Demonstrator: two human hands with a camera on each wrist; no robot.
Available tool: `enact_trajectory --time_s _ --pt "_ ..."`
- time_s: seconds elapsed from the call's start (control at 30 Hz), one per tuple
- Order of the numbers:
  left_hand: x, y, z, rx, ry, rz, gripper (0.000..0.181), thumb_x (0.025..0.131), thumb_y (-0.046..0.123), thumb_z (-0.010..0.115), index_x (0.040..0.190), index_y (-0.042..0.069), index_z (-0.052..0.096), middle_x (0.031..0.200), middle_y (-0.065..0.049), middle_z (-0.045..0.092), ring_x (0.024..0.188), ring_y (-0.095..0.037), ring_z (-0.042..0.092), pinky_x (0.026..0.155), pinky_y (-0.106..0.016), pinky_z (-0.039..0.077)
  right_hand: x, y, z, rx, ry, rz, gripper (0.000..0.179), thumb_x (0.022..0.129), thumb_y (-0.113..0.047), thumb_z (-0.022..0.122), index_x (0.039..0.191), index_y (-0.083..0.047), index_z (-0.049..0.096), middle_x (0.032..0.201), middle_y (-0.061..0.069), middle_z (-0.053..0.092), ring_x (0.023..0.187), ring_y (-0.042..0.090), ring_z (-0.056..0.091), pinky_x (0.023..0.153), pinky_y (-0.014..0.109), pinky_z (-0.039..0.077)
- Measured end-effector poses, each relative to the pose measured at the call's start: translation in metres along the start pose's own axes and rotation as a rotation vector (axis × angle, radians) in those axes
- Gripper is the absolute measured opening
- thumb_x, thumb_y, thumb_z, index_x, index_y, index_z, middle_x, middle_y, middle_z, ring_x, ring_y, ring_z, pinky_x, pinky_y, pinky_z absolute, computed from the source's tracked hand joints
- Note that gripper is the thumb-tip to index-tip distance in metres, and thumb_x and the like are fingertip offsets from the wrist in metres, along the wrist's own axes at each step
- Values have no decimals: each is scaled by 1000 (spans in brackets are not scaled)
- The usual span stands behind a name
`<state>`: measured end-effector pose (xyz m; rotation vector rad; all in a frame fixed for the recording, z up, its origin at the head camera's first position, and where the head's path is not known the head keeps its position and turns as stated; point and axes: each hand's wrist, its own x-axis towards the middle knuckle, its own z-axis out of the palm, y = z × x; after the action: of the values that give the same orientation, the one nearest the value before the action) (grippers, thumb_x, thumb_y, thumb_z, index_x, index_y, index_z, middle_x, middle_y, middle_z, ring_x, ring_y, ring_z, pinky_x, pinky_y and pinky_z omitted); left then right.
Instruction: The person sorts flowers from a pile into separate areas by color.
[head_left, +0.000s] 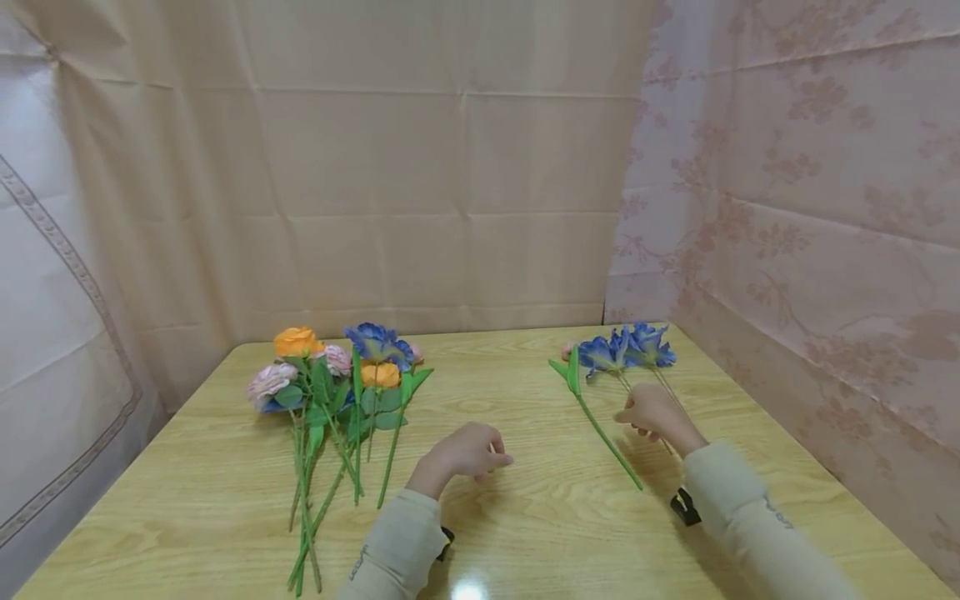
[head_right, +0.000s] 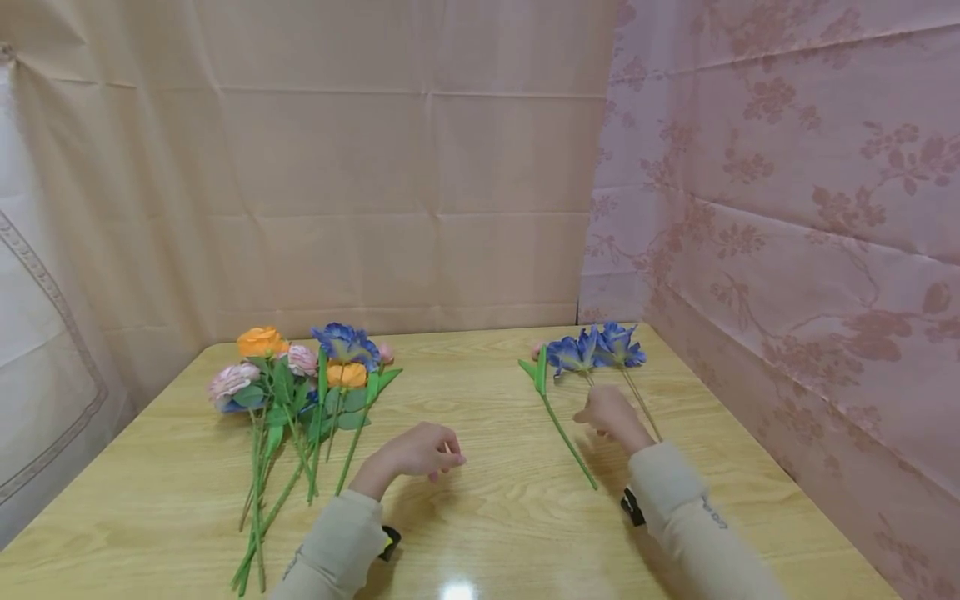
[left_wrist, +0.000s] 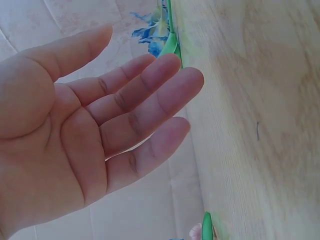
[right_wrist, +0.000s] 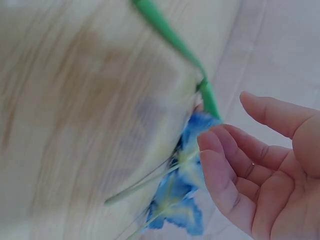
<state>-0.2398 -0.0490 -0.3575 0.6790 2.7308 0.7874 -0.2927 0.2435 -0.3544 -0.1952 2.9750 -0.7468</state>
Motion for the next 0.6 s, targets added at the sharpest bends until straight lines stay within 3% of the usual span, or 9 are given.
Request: enact_trajectory --time_s 0.23,0.5,0.6 --pt "-1 0 -3 -13 12 -21 17 86 23 60 81 7 60 66 -1 55 54 -21 60 53 -26 43 -5 -17 6 48 -12 -55 21 83 -15 62 71 3 60 56 7 53 47 16 52 43 31 48" --pt "-5 -19 -19 -114 80 -87 21 89 23 56 88 3 59 72 -4 57 58 -21 59 53 -30 44 -6 -26 11 55 -22 -74 21 82 -14 63 67 1 60 56 8 54 45 15 53 40 28 47" --pt "-9 -26 -30 -135 141 -112 20 89 21 56 89 1 60 72 -5 58 57 -22 59 50 -29 43 -7 -28 12 68 -34 -67 21 81 -14 63 66 1 60 53 7 54 44 14 52 40 28 46"
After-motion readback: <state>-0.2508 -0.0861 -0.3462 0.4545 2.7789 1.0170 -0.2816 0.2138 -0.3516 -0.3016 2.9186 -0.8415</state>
